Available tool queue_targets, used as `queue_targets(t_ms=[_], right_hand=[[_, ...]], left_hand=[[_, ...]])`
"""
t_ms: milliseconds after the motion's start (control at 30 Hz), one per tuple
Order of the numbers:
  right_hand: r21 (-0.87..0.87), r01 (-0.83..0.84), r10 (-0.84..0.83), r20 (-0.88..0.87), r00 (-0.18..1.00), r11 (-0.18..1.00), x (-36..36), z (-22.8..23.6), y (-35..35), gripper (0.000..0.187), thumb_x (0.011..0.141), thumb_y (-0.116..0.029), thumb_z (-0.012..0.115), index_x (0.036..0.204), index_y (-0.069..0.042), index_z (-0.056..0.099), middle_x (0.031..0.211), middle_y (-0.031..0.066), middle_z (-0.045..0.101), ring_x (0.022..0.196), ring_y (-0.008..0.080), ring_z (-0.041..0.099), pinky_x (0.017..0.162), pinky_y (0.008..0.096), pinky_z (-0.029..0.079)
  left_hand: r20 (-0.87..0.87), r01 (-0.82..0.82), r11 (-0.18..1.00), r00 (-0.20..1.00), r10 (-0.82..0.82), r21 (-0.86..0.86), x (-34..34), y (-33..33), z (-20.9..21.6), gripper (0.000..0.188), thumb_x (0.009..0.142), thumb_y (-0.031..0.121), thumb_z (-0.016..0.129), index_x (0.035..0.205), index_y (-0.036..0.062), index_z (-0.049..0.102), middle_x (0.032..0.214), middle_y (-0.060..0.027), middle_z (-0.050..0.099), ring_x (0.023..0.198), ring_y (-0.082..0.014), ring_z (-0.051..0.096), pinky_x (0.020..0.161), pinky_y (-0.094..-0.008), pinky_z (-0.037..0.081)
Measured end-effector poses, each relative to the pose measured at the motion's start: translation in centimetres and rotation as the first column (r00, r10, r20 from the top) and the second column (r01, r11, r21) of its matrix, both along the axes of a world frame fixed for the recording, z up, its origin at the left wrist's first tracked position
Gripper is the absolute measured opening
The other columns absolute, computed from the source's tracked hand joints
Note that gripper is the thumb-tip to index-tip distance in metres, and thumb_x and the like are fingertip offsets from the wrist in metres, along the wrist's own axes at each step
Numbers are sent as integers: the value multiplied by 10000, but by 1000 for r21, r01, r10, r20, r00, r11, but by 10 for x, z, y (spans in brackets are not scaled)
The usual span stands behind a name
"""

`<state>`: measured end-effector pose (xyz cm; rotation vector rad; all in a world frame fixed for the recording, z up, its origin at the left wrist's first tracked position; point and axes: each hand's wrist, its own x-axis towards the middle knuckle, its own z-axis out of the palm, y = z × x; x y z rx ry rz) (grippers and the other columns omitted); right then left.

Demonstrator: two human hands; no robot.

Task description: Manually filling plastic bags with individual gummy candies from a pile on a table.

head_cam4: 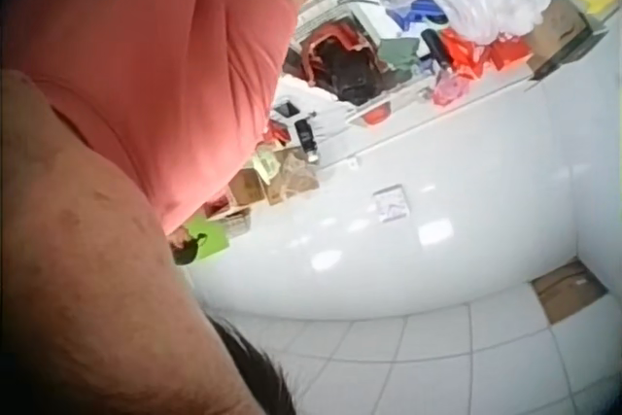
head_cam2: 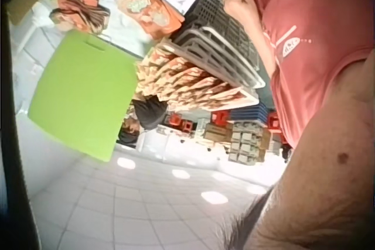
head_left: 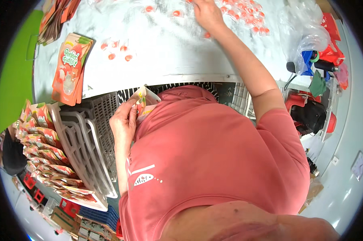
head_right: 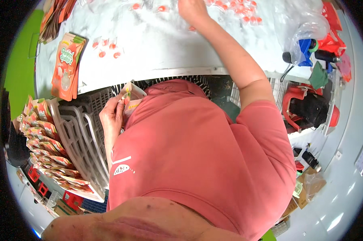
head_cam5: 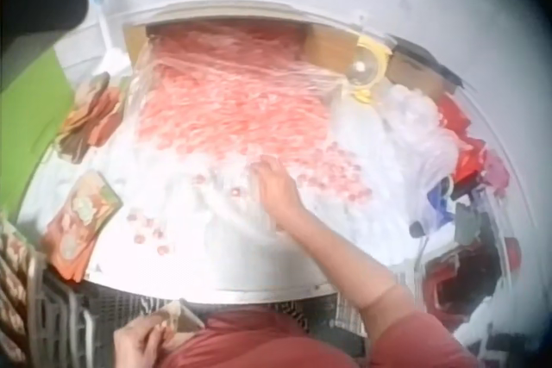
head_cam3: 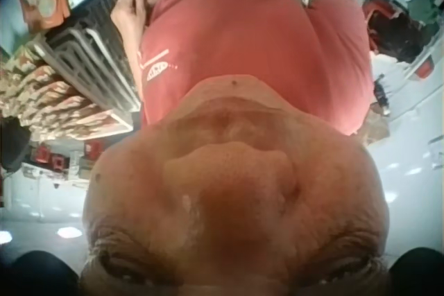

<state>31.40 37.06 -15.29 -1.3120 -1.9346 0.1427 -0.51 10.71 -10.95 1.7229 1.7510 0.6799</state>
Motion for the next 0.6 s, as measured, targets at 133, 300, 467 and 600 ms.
queue_targets(t_ms=[133,300,467,600], right_hand=[[-56,46,-37,151,988,997,33,-11,8,309,840,-59,626,1140,-64,698,1232,219,622,1138,402,587,987,453,484],[-172,-63,67,16,998,983,28,-12,31,305,846,-79,647,1145,-71,702,1135,217,664,1080,386,621,967,441,493],[-179,89,-117,-157,981,980,29,-11,37,278,869,-142,646,1122,-45,709,1066,223,681,1034,390,642,942,447,502],[-202,9,13,106,994,979,26,-22,54,288,871,-187,627,1095,-27,713,1074,228,677,1023,395,639,931,460,505]], left_hand=[[7,13,1000,1000,-13,2,5,3,2,134,936,55,654,1055,34,711,986,-135,724,838,-319,706,729,-350,555],[1,9,1000,1000,-9,-5,8,2,4,139,931,49,657,1058,33,711,985,-140,722,840,-313,707,731,-347,555],[13,-13,1000,1000,13,-14,9,-3,5,146,928,44,657,1064,34,710,992,-141,722,853,-307,710,738,-343,557],[0,10,1000,1000,-10,-27,10,1,7,145,929,46,656,1063,36,710,1005,-136,725,870,-309,713,754,-344,559]])
